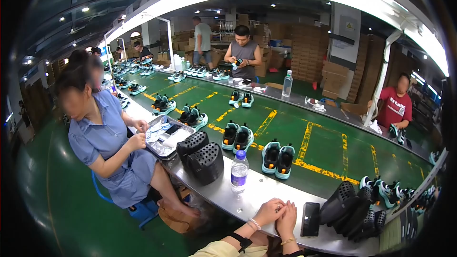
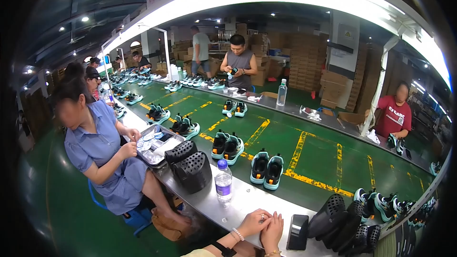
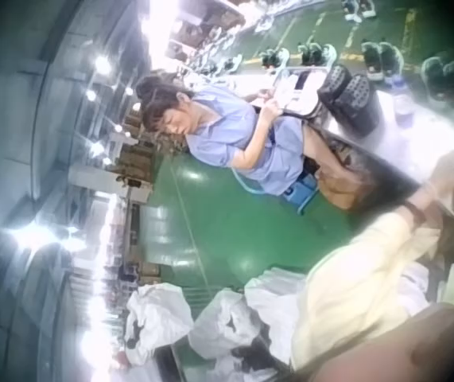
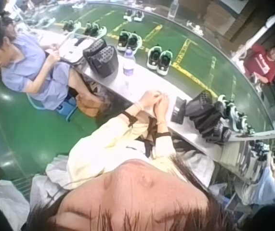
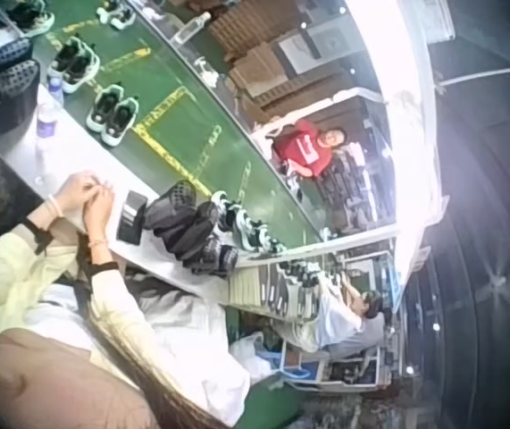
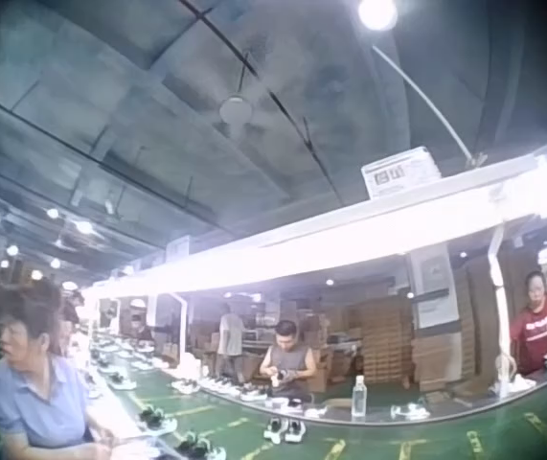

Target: Inspecting and assembling shoe components on a factory assembly line.

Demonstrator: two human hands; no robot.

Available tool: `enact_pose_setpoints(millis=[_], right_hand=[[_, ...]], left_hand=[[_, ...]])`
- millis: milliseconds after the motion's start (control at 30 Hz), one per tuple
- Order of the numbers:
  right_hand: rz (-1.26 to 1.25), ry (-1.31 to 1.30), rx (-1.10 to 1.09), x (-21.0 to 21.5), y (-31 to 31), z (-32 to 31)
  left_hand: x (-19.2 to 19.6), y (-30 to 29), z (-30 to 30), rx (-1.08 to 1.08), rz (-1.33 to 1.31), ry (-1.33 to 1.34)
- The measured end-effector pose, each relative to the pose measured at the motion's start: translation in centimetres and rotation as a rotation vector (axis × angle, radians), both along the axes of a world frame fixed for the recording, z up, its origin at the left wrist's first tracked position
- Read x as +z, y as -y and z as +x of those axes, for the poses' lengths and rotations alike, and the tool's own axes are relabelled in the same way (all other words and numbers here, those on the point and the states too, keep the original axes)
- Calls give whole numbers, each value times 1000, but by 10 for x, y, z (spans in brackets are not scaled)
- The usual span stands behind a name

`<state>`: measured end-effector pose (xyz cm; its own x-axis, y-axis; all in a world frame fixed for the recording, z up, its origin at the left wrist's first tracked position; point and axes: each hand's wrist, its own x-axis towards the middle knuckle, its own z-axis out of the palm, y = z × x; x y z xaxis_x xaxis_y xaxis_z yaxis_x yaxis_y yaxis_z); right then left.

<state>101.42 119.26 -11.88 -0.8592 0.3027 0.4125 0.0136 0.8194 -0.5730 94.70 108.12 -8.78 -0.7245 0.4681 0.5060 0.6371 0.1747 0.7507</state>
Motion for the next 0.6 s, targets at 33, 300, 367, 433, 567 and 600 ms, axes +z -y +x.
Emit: enact_pose_setpoints(millis=[33, 300, 367, 433, 567, 600], right_hand=[[-5, -3, -8, 0, -1, 1], [-5, -33, -77, -7, -10, 5], [21, -19, -59, -5, -11, 4], [22, -22, -61, -6, -11, 5], [25, -13, -54, -6, -14, 8], [30, -6, -47, -5, -14, 8]], left_hand=[[-1, -1, 1, -8, 3, -1], [0, -6, 5, -78, -55, 12], [-2, -6, 7, -76, -42, 23], [-4, -6, 7, -58, -32, 39], [-11, -10, 6, -71, -50, 112], [-16, -11, 3, -83, -53, 110]])
